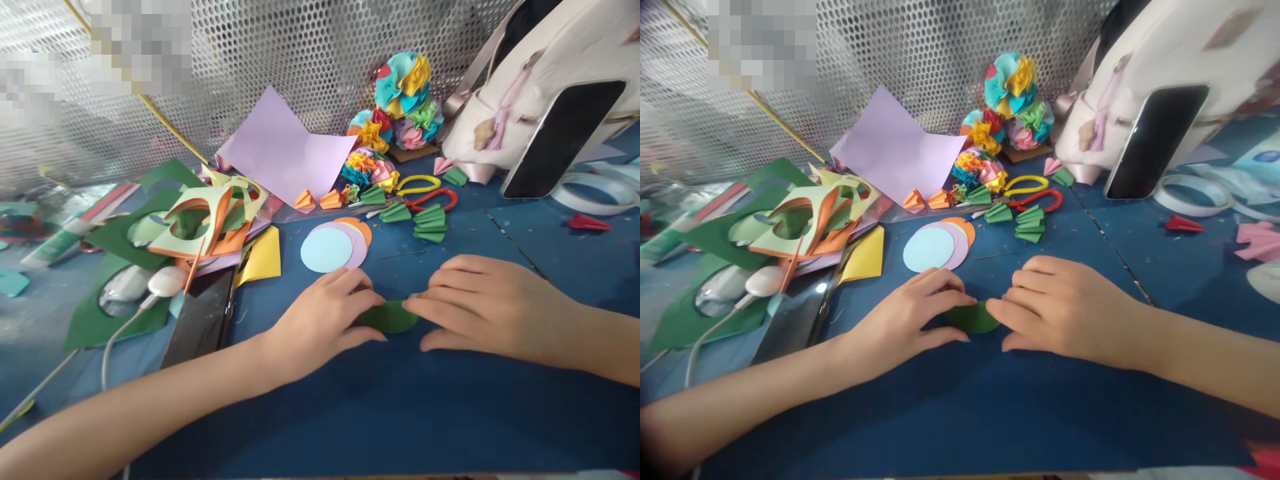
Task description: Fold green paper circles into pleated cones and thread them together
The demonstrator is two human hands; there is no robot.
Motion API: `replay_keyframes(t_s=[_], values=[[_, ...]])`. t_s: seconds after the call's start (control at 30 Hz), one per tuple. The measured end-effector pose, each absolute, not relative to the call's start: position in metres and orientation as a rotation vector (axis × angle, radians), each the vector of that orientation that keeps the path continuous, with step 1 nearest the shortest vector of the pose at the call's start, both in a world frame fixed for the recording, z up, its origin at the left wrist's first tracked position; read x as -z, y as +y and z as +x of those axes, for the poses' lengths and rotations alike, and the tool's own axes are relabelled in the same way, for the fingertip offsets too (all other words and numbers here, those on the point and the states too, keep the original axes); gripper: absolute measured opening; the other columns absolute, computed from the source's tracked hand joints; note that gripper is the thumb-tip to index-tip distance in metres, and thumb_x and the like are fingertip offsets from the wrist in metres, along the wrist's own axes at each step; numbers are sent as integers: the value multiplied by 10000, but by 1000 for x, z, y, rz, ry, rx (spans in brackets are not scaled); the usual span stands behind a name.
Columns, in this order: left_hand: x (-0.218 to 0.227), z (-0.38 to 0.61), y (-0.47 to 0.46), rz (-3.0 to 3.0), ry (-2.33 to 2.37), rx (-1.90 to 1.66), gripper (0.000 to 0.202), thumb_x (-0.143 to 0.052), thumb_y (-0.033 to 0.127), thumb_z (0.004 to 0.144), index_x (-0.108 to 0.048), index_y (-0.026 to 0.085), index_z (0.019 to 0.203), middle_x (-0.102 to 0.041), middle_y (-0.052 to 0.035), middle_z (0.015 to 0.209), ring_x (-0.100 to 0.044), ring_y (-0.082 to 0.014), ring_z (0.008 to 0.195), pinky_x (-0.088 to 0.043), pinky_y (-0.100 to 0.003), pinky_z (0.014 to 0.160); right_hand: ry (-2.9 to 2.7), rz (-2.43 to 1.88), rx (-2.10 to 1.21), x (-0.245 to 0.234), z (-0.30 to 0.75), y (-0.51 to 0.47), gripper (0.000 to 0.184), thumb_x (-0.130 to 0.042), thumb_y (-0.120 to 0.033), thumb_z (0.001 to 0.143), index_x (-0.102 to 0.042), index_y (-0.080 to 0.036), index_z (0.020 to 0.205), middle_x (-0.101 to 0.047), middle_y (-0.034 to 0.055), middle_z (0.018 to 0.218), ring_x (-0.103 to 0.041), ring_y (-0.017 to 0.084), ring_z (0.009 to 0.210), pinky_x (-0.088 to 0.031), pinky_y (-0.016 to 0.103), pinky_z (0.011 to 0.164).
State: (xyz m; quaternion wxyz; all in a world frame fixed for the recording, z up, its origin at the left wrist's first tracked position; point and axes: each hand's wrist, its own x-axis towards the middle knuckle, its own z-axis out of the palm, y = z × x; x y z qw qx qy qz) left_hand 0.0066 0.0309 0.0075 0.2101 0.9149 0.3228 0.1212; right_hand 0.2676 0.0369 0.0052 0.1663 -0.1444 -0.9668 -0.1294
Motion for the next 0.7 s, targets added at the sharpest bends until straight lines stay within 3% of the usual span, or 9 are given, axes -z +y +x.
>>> replay_keyframes(t_s=[0.1, 0.2, 0.37, 0.5, 0.7], values=[[-8, 5, 35, 2404, 879, -401, 289, -656, 334, 864, -657, 162, 1096, -593, -66, 1048, -592, -176, 964, -499, -299, 865, -2779, -490, 238, -5, 262, 45, 335, -523, -456, 946, -626, -150, 1035, -659, 36, 767, -592, 198, 752, -404, 351, 737], [-8, 4, 39, 2259, 885, -427, 295, -703, 313, 828, -678, 166, 1083, -598, -56, 1038, -606, -154, 926, -504, -259, 820, -2770, -608, -108, -2, 258, 56, 398, -503, -543, 925, -612, -174, 1023, -656, 36, 865, -578, 181, 753, -390, 321, 710], [-6, 5, 40, 2188, 927, -487, 152, -600, 201, 898, -713, 165, 992, -627, -42, 990, -607, -107, 805, -500, -212, 715, -2750, -753, -541, 1, 255, 66, 429, -591, -626, 827, -601, -211, 935, -613, -4, 827, -551, 167, 754, -376, 290, 701], [-3, 7, 35, 2290, 899, -598, 156, -539, 139, 904, -690, 152, 867, -664, -48, 961, -630, -129, 891, -505, -235, 791, -2724, -776, -549, -2, 250, 58, 337, -572, -539, 886, -600, -203, 890, -594, 3, 782, -527, 164, 726, -359, 284, 673], [-6, 9, 27, 2195, 936, -675, 96, -559, 175, 900, -620, 164, 973, -674, -21, 937, -624, -120, 836, -503, -234, 772, -2649, -846, -540, -5, 239, 44, 128, -509, -295, 941, -557, -203, 867, -594, -2, 741, -537, 144, 673, -332, 256, 606]])
